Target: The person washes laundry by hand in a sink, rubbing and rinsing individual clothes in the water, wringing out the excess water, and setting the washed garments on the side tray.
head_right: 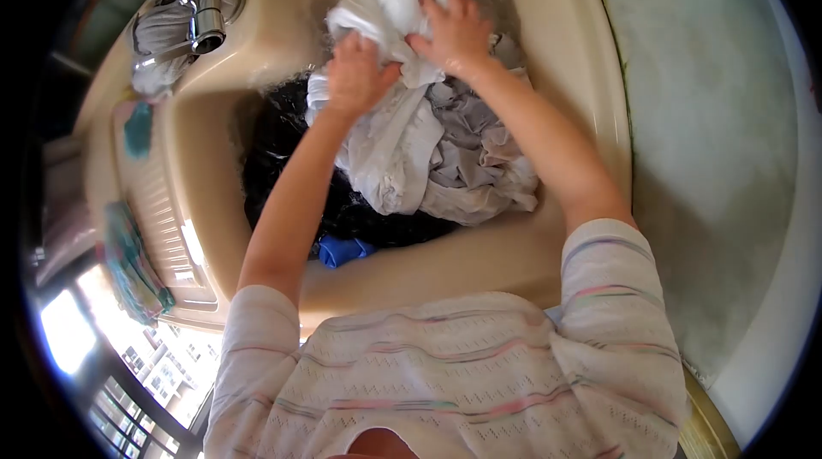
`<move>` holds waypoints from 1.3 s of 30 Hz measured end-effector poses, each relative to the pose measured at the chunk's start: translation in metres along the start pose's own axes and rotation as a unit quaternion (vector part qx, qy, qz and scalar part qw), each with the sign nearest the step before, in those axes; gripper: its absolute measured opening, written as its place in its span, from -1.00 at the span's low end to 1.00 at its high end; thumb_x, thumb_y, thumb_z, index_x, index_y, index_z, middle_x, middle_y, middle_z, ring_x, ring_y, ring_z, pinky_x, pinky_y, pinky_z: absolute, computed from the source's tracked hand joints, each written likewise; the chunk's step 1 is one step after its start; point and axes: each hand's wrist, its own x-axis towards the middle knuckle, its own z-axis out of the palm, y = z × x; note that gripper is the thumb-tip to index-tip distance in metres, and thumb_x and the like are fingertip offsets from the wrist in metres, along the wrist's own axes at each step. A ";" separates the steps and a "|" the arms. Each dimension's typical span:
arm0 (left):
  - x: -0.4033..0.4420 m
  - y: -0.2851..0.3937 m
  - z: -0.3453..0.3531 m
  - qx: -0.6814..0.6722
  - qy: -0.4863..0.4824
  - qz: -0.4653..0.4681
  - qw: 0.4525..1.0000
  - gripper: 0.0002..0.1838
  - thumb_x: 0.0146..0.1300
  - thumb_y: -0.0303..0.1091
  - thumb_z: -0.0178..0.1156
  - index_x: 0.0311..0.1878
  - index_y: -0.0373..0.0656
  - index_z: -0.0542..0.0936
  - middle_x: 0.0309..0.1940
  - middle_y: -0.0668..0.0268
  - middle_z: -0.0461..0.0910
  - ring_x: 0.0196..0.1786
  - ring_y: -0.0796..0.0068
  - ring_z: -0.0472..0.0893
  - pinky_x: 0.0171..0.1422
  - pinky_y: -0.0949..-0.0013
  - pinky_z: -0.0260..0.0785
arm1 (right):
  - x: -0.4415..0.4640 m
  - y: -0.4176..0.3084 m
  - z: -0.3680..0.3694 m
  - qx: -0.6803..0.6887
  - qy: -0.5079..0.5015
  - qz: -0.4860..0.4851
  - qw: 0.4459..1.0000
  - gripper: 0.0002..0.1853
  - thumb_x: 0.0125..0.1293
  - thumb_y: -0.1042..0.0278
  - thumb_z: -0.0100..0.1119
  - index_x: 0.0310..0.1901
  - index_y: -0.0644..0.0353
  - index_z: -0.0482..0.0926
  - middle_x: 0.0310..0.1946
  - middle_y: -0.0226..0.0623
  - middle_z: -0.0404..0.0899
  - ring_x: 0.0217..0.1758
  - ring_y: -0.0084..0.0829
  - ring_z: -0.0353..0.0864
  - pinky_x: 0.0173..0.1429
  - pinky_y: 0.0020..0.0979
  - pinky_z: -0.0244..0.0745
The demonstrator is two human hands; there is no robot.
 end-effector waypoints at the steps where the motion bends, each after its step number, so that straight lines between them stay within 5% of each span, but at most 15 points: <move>1: -0.006 0.004 0.011 -0.069 -0.055 -0.023 0.996 -0.48 0.02 -0.04 0.12 -0.02 -0.18 0.46 -0.32 0.07 0.55 -0.17 0.03 0.52 0.07 0.18 0.32 | -0.006 0.006 0.022 0.020 0.012 -0.031 0.999 -0.23 -0.10 -0.25 0.22 0.15 -0.05 0.32 0.27 0.01 0.02 0.23 0.15 0.11 0.14 -0.06 0.29; 3: 0.003 0.001 0.022 -0.136 -0.233 -0.087 0.959 -0.50 -0.02 -0.07 0.17 -0.03 -0.15 0.48 -0.26 0.12 0.55 -0.18 0.07 0.54 0.00 0.17 0.36 | -0.004 0.018 0.045 -0.048 0.046 -0.077 0.995 -0.40 -0.05 -0.06 0.25 0.05 -0.02 0.42 0.15 -0.02 0.24 0.11 0.06 0.31 0.00 -0.13 0.40; 6: 0.016 -0.023 0.014 -0.455 -0.338 -0.272 0.778 -0.50 0.04 -0.09 0.16 0.01 -0.18 0.47 -0.16 0.15 0.56 -0.12 0.14 0.55 0.02 0.13 0.38 | 0.023 0.019 0.013 0.077 -0.227 0.039 0.970 -0.58 -0.04 0.04 0.26 -0.13 0.01 0.55 -0.10 -0.14 0.48 -0.13 -0.08 0.50 -0.11 -0.21 0.45; 10: 0.019 -0.032 0.008 -0.812 -0.232 -0.484 0.230 -0.44 0.10 0.03 0.13 0.04 -0.21 0.43 -0.06 0.20 0.49 -0.01 0.28 0.49 0.11 0.23 0.35 | -0.023 -0.056 -0.019 0.088 0.020 -0.045 0.995 -0.69 -0.05 -0.03 0.26 -0.46 0.04 0.58 -0.39 -0.26 0.53 -0.31 -0.20 0.54 -0.18 -0.25 0.44; 12: -0.026 -0.025 0.064 -0.806 -0.090 -0.318 0.491 -0.37 0.10 0.20 0.02 0.06 -0.13 0.44 -0.12 0.22 0.49 0.12 0.31 0.38 0.26 0.31 0.19 | -0.040 -0.095 -0.007 0.192 0.242 -0.254 0.917 -0.71 -0.05 -0.03 0.27 -0.51 0.01 0.55 -0.51 -0.32 0.47 -0.31 -0.25 0.51 -0.25 -0.25 0.43; 13: -0.026 -0.003 0.051 -0.957 0.032 -0.158 0.240 -0.42 0.08 0.15 0.06 0.07 -0.04 0.45 -0.14 0.30 0.49 0.18 0.45 0.30 0.26 0.41 0.15 | -0.038 -0.095 0.000 0.193 0.181 -0.235 0.935 -0.74 -0.04 0.00 0.26 -0.49 0.00 0.56 -0.48 -0.28 0.49 -0.29 -0.25 0.51 -0.25 -0.24 0.42; 16: -0.008 0.001 -0.010 -0.749 -0.137 -0.438 0.478 -0.54 0.10 -0.04 0.07 0.03 -0.06 0.49 -0.11 0.33 0.54 -0.11 0.45 0.48 0.02 0.35 0.32 | 0.019 -0.056 0.029 0.122 0.091 -0.117 0.981 -0.67 0.06 -0.10 0.12 -0.39 -0.01 0.60 -0.33 -0.24 0.57 -0.21 -0.24 0.53 -0.22 -0.22 0.39; 17: 0.001 -0.010 -0.007 -0.529 -0.210 -0.343 0.747 -0.62 0.13 -0.16 0.03 -0.13 -0.26 0.57 -0.36 0.22 0.60 -0.23 0.39 0.58 -0.09 0.40 0.41 | 0.031 -0.036 0.028 0.063 0.023 -0.041 0.997 -0.60 0.07 -0.18 0.07 -0.37 0.00 0.61 -0.30 -0.26 0.58 -0.19 -0.24 0.53 -0.20 -0.22 0.39; 19: 0.030 -0.019 -0.038 -0.369 -0.294 -0.257 0.843 -0.59 0.11 -0.12 0.03 -0.32 -0.37 0.58 -0.39 -0.03 0.58 -0.24 0.17 0.60 -0.12 0.27 0.42 | 0.030 -0.025 -0.029 0.111 -0.088 0.073 0.987 -0.50 0.05 -0.28 0.00 -0.38 0.04 0.61 -0.45 -0.26 0.59 -0.27 -0.22 0.56 -0.17 -0.31 0.44; 20: 0.046 -0.016 -0.069 -0.385 -0.301 -0.338 0.804 -0.59 0.11 -0.10 0.04 -0.37 -0.36 0.57 -0.38 -0.11 0.56 -0.24 0.08 0.59 -0.13 0.23 0.42 | 0.036 -0.015 -0.043 0.107 -0.081 0.110 0.985 -0.48 0.03 -0.29 0.02 -0.29 0.03 0.60 -0.33 -0.23 0.58 -0.18 -0.21 0.54 -0.11 -0.28 0.43; 23: 0.051 -0.035 -0.115 -0.076 -0.252 -0.111 0.958 -0.60 0.03 -0.06 0.17 -0.41 -0.31 0.54 -0.47 0.00 0.56 -0.30 0.12 0.59 -0.21 0.18 0.42 | 0.034 0.008 -0.056 0.003 0.011 0.121 0.993 -0.43 0.04 -0.27 0.05 -0.02 -0.05 0.49 0.05 -0.15 0.38 0.11 -0.14 0.34 0.07 -0.10 0.31; 25: 0.026 -0.024 -0.122 0.002 -0.217 -0.012 0.976 -0.60 0.00 -0.06 0.22 -0.31 -0.25 0.54 -0.43 0.10 0.54 -0.33 0.17 0.57 -0.22 0.20 0.42 | 0.024 0.005 -0.052 -0.056 0.011 0.100 0.993 -0.35 0.10 -0.19 0.05 0.23 -0.18 0.25 0.35 -0.12 -0.10 0.36 -0.01 -0.06 0.16 0.25 0.03; 32: -0.092 0.065 -0.129 -0.142 -0.317 0.115 0.931 -0.47 -0.10 -0.15 0.32 -0.02 -0.08 0.42 -0.36 0.24 0.47 -0.29 0.23 0.54 -0.23 0.27 0.43 | 0.001 0.016 -0.002 -0.138 -0.161 0.047 0.976 -0.42 0.12 -0.08 0.04 0.22 -0.24 0.29 0.32 -0.26 0.01 0.35 -0.14 0.02 0.14 0.31 -0.03; 35: -0.100 0.048 -0.093 -0.145 -0.299 0.102 0.938 -0.61 -0.07 -0.33 0.26 -0.10 -0.14 0.50 -0.40 0.20 0.51 -0.38 0.29 0.55 -0.26 0.35 0.42 | -0.003 0.001 -0.020 -0.113 -0.082 0.010 0.990 -0.64 0.06 0.08 0.11 -0.07 -0.12 0.53 0.16 -0.32 0.30 0.19 -0.27 0.30 0.04 0.26 0.12; 39: -0.065 -0.007 -0.087 -0.412 -0.421 -0.220 0.778 -0.83 -0.09 -0.50 0.09 -0.37 -0.21 0.58 -0.53 0.23 0.54 -0.47 0.37 0.51 -0.33 0.41 0.37 | -0.027 -0.021 -0.060 0.136 -0.281 -0.070 0.947 -0.78 -0.04 0.20 0.22 -0.39 0.13 0.62 -0.38 -0.32 0.62 -0.30 -0.39 0.58 -0.17 -0.31 0.44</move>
